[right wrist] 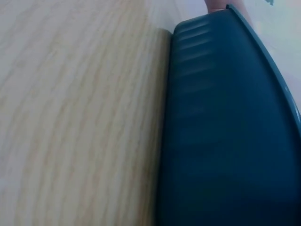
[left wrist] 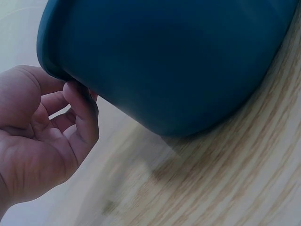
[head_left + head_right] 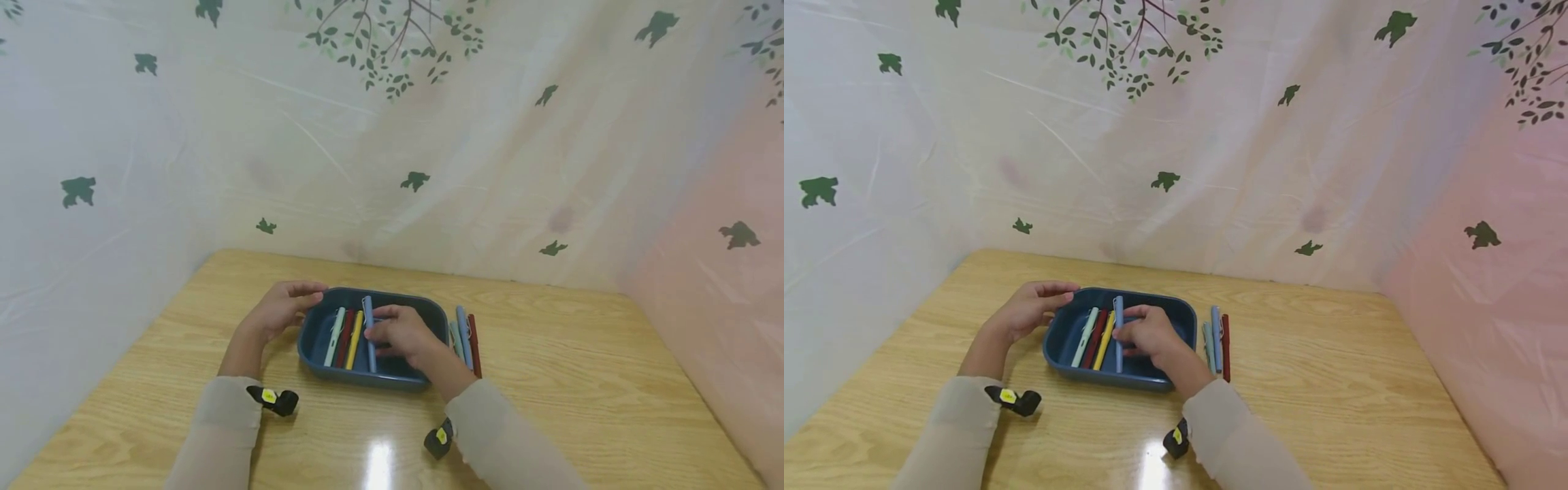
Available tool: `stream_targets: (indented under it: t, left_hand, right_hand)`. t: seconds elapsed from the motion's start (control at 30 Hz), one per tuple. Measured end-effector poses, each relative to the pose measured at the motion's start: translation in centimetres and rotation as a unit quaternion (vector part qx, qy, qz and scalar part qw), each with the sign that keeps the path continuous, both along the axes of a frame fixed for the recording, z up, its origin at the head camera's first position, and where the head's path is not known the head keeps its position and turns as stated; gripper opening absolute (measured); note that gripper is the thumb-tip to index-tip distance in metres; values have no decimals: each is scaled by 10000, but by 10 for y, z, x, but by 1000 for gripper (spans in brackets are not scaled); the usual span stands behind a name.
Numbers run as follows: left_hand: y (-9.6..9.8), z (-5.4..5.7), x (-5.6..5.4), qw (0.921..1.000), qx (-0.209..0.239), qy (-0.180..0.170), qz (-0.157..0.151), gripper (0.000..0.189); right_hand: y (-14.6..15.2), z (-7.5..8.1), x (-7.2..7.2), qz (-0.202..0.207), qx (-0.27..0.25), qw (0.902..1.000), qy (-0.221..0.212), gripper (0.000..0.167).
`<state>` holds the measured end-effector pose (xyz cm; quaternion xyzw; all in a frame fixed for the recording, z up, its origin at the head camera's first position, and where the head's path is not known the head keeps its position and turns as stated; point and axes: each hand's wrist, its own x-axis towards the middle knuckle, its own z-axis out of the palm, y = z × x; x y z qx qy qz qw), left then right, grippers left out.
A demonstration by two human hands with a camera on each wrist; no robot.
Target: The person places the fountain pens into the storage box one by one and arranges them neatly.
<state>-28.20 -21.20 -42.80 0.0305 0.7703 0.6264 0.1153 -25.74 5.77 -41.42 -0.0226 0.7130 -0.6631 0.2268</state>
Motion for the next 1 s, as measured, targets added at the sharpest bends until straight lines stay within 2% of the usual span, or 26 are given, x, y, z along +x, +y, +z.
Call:
stream_targets:
  t: [0.2, 0.63, 1.0]
  left_hand:
    - [0, -1, -1, 10000, -51, -44, 15, 40]
    - [0, 2, 0, 10000, -32, -10, -29, 42]
    - [0, 1, -1, 10000, -47, -47, 30, 42]
  right_hand:
    - [-2, -4, 1, 146, 89, 9997, -202, 48]
    - [-3, -6, 0, 135, 332, 9984, -445, 48]
    - [-12, -3, 0, -62, 816, 9955, -475, 52]
